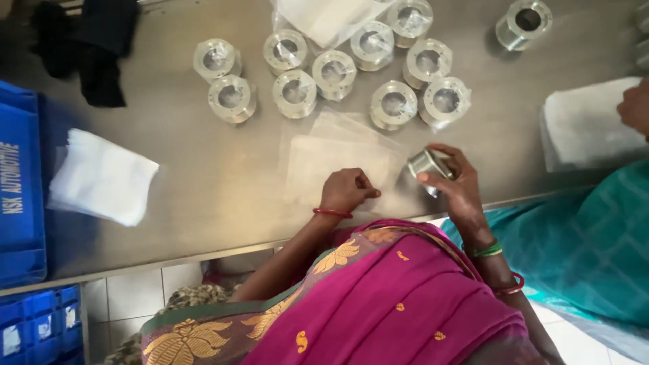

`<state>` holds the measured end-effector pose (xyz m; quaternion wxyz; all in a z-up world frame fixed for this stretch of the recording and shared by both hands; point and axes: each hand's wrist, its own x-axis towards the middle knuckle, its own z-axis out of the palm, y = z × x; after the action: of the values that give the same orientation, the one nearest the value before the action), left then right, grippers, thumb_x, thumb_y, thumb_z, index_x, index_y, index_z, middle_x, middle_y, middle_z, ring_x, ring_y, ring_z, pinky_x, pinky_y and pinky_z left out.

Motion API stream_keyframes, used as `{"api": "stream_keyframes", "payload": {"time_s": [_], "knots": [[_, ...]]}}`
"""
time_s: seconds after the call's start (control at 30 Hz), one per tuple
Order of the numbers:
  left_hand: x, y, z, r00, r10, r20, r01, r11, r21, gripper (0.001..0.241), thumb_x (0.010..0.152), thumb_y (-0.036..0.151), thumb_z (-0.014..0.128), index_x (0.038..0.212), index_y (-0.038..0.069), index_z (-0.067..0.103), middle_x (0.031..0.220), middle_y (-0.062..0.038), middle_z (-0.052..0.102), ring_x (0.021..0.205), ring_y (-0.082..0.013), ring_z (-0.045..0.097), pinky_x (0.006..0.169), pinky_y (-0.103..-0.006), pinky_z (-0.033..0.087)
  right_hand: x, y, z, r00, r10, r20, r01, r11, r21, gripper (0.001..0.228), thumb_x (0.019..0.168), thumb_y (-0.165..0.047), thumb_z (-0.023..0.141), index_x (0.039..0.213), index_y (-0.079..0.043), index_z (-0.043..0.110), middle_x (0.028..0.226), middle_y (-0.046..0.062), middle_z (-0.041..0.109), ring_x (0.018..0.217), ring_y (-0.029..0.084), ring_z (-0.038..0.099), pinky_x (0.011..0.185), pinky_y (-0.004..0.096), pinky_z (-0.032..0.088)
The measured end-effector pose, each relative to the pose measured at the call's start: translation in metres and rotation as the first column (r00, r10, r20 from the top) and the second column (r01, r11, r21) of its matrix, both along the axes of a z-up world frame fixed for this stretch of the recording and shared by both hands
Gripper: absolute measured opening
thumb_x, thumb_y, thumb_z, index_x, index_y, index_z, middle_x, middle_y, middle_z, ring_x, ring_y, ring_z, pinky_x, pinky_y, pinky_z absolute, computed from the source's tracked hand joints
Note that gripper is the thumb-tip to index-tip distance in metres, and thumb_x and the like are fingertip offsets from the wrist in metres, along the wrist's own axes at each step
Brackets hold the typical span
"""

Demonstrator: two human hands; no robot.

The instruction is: The person takes metal ring components from a metallic workbench and places them inside clear plastic bags by hand.

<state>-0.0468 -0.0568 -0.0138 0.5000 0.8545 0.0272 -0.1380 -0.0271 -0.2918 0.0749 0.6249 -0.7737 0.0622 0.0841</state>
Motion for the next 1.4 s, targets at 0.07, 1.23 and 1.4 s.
{"api": "stream_keyframes", "payload": {"time_s": [0.07, 1.23, 1.4], "knots": [[0.002, 0.0, 0.027, 0.995, 0.02, -0.098, -0.02, 1.0, 0.003, 0.031, 0.071, 0.03, 0.087, 0.086, 0.006, 0.074, 0.072, -0.008, 0.077, 0.058, -0.0172, 0.071, 0.059, -0.0324, 0.055, 0.004, 0.007, 0.004, 0.993, 0.121, -0.013, -0.119, 0.985, 0.122, 0.075, 0.071, -0.024, 0.086, 0.14, -0.008, 0.059, 0.116, 0.012, 0.069, 0.107, 0.02, 0.067, 0.092, 0.032, 0.053], [-0.002, 0.039, 0.021, 0.977, -0.172, -0.125, 0.106, 0.904, -0.415, 0.016, 0.1, 0.015, 0.051, 0.099, 0.0, 0.057, 0.078, -0.011, 0.075, 0.069, -0.0174, 0.073, 0.063, -0.031, 0.058, 0.036, 0.037, -0.029, 0.854, 0.434, -0.287, -0.492, 0.854, -0.171, 0.066, 0.064, -0.049, 0.087, 0.109, -0.01, 0.059, 0.098, 0.009, 0.073, 0.085, 0.018, 0.07, 0.073, 0.032, 0.056], [-0.001, 0.04, 0.052, 0.991, -0.036, 0.127, 0.067, 0.967, -0.247, 0.011, 0.099, 0.016, 0.053, 0.101, 0.004, 0.054, 0.064, -0.013, 0.063, 0.056, -0.0251, 0.066, 0.058, -0.038, 0.053, 0.027, 0.048, -0.027, 0.917, 0.334, -0.218, -0.394, 0.841, -0.371, 0.074, 0.07, -0.06, 0.085, 0.114, -0.01, 0.054, 0.095, 0.017, 0.075, 0.086, 0.024, 0.073, 0.077, 0.034, 0.056]]}}
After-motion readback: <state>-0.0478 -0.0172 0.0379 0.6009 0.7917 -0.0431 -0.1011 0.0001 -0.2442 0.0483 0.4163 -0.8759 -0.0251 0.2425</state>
